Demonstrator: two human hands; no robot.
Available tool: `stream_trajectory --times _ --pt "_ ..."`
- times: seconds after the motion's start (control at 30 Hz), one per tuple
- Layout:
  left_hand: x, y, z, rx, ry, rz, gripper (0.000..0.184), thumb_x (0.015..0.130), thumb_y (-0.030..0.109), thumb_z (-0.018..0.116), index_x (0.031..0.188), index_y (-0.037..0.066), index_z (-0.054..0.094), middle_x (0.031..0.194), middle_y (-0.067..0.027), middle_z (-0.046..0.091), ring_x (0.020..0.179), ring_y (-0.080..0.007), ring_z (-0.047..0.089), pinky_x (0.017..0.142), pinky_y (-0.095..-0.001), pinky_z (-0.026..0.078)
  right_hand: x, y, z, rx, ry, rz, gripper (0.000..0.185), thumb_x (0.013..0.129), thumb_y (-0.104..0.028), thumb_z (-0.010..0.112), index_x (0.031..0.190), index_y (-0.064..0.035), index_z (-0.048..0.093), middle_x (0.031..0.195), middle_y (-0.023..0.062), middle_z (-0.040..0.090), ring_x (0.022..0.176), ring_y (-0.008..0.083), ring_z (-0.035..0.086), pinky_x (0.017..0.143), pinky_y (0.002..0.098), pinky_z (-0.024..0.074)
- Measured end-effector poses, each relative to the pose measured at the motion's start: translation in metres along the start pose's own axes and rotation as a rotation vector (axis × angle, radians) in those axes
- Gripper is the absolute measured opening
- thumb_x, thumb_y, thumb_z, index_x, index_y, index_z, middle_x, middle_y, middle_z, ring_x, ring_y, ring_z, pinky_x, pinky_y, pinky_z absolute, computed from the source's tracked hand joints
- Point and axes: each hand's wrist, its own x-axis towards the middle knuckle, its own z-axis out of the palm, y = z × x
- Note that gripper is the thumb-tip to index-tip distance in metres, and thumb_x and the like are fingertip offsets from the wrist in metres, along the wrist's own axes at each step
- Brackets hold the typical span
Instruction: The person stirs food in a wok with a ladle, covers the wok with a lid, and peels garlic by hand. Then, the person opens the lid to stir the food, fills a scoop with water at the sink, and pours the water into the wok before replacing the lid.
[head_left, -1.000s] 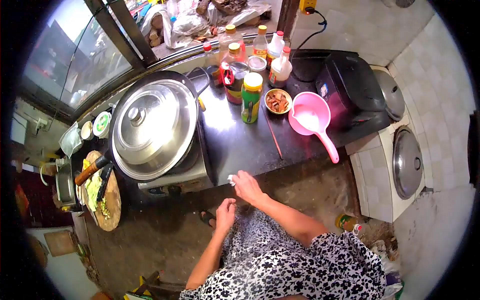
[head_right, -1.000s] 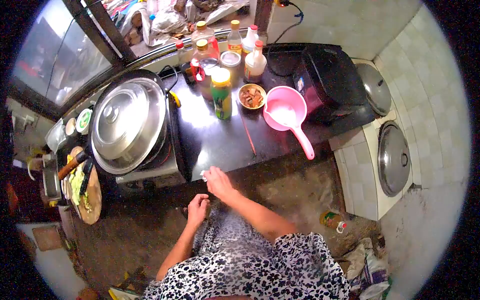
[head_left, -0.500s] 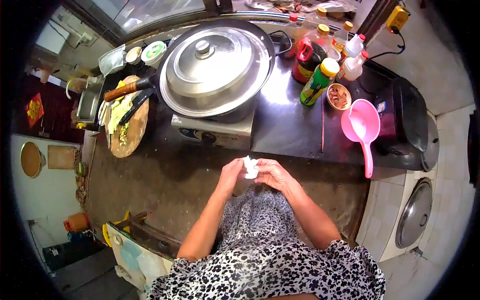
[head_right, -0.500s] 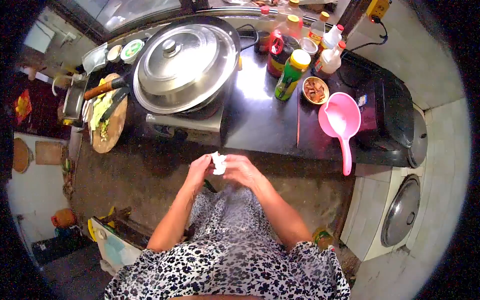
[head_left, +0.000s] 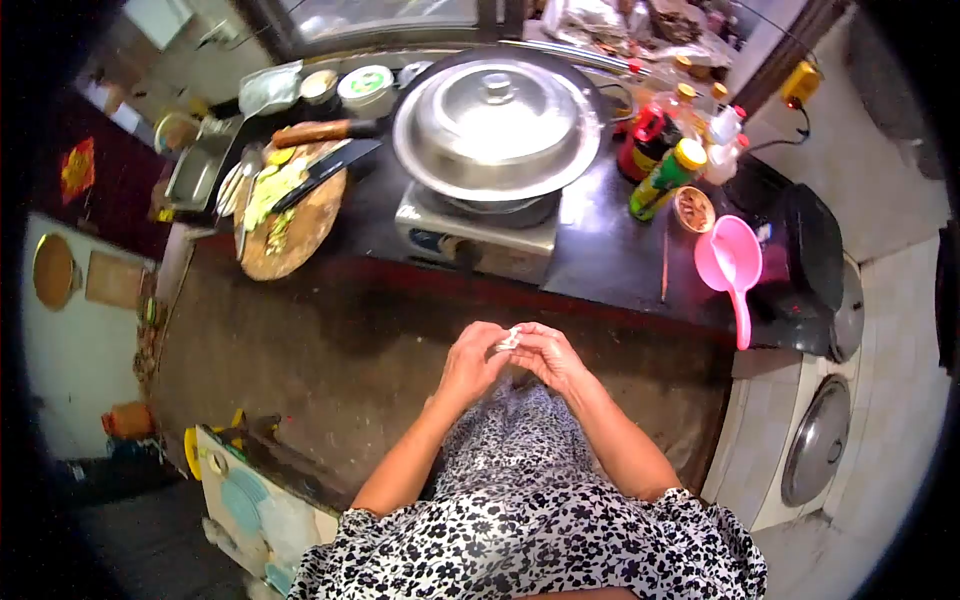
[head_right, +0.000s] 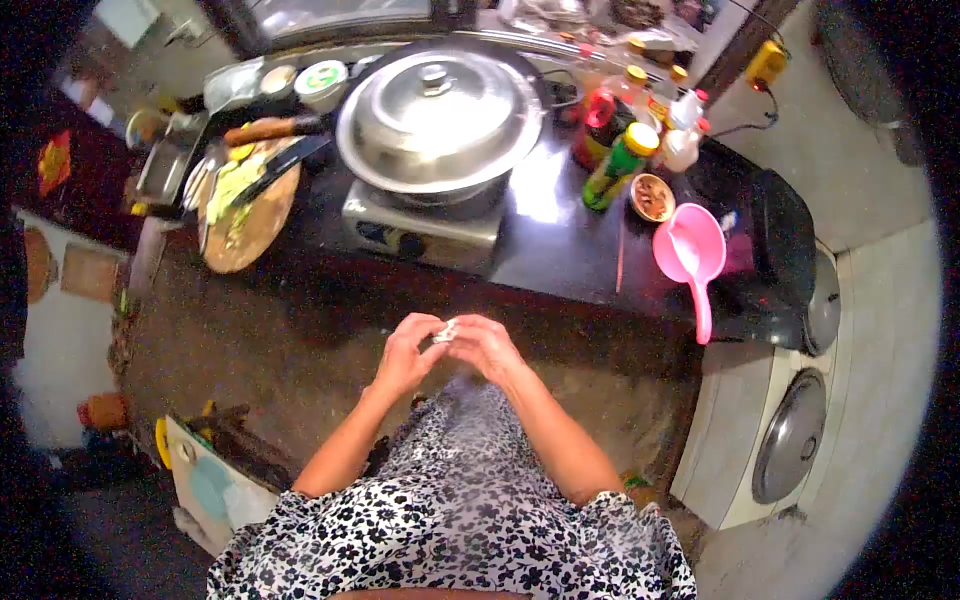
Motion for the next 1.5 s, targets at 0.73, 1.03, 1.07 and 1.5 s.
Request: stream_trajectory --times 0.73,1.03,1.07,1.5 --pt "-0.141 0.003 -0.128 -1.293 0.760 -0.664 0.020 0.090 0.004 0.056 0.109 0.001 0.054 0.098 -0.0140 0.064 0.081 -0.0225 0.066 0.071 -0.0311 0.056 0.002 0.084 0.171 -0.967 -0.467 -0.153 0.028 0.086 -0.012 0.060 0.111 -0.0005 0.062 0.102 0.0114 0.067 0.092 0.0192 0.065 0.081 0.0320 0.0500" --pt "-0.211 0.013 -0.184 -1.138 1.010 -0.819 0.013 0.084 0.009 0.066 0.095 0.004 0.059 0.085 -0.0057 0.066 0.069 -0.0111 0.061 0.059 -0.0217 0.048 -0.020 0.140 0.249 -1.017 -0.696 -0.140 0.028 0.081 -0.010 0.069 0.108 -0.0028 0.064 0.097 0.0061 0.065 0.085 0.0110 0.061 0.075 0.0268 0.0502" --pt "-0.221 0.010 -0.189 -1.048 1.010 -0.846 0.016 0.084 0.008 0.066 0.097 0.003 0.059 0.090 -0.0067 0.066 0.074 -0.0128 0.062 0.063 -0.0241 0.049 -0.027 0.142 0.262 -1.119 -0.751 -0.258 0.022 0.082 -0.012 0.068 0.102 -0.0043 0.066 0.094 0.0067 0.064 0.083 0.0133 0.061 0.070 0.0274 0.0504" --pt "-0.299 0.018 -0.260 -0.677 0.991 -0.909 0.024 0.086 0.007 0.067 0.108 -0.001 0.063 0.098 -0.0075 0.067 0.086 -0.0117 0.063 0.074 -0.0246 0.051 -0.018 0.220 0.349 -1.296 -0.934 -0.088 0.017 0.087 -0.014 0.062 0.099 -0.0028 0.067 0.088 0.0075 0.063 0.079 0.0157 0.059 0.069 0.0269 0.0468"
